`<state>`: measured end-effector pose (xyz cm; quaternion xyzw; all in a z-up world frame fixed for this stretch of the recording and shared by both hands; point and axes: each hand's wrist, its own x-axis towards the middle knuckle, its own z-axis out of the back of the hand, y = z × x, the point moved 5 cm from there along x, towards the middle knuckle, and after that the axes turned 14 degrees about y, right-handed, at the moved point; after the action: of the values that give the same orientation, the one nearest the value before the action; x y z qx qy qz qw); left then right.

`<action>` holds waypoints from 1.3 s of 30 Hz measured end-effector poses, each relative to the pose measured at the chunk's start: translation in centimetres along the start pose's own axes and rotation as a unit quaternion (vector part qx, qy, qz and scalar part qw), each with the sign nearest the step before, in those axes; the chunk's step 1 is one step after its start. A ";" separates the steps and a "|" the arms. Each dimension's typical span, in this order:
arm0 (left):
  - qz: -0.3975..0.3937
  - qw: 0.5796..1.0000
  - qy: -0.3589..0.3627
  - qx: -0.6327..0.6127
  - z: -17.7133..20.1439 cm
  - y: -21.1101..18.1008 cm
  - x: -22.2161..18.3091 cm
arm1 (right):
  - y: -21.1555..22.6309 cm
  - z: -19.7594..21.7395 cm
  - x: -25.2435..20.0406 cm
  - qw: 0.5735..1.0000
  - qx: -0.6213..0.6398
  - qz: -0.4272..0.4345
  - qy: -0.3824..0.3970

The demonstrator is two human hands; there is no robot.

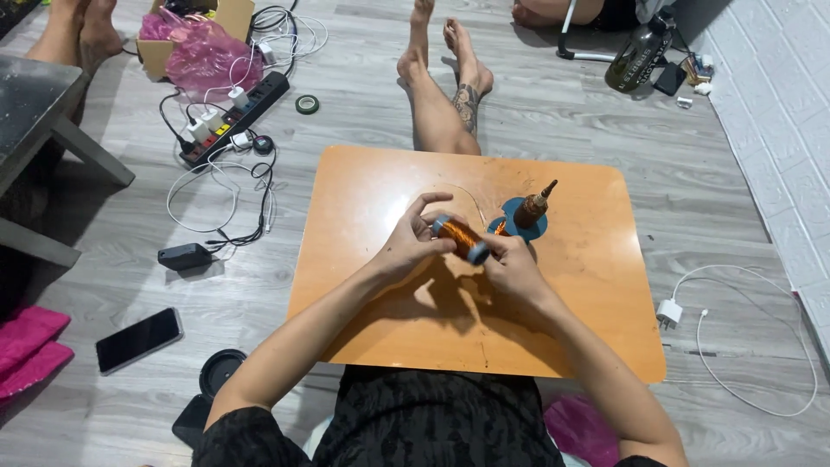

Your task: A person winds copper wire onto cylindrical cores and uses a handheld tool to finish the assembly of electronic coils.

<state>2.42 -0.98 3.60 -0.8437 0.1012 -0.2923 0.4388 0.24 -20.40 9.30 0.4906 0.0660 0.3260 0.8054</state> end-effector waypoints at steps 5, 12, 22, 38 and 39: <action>0.019 0.991 0.024 0.128 -1.2 -0.7 0.1 | 2.4 0.6 -0.1 0.989 -0.126 0.061 -0.035; -0.013 0.962 0.041 0.269 -1.4 -1.6 0.2 | -0.4 0.9 -0.3 0.963 -0.221 0.105 -0.115; -0.064 0.943 -0.143 0.293 0.2 -1.0 0.1 | 2.1 -0.6 -0.5 0.950 -0.237 0.151 -0.138; 0.013 0.997 -0.068 -0.037 1.2 2.1 -0.2 | 2.3 0.5 0.8 0.996 0.070 0.045 0.014; 0.012 0.998 -0.046 -0.048 0.5 1.6 0.0 | 1.7 0.4 0.5 0.997 0.071 0.030 0.003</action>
<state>2.84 -1.59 2.03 -0.8751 0.1049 -0.2429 0.4052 0.00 -19.94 11.03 0.5475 0.0763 0.3459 0.7581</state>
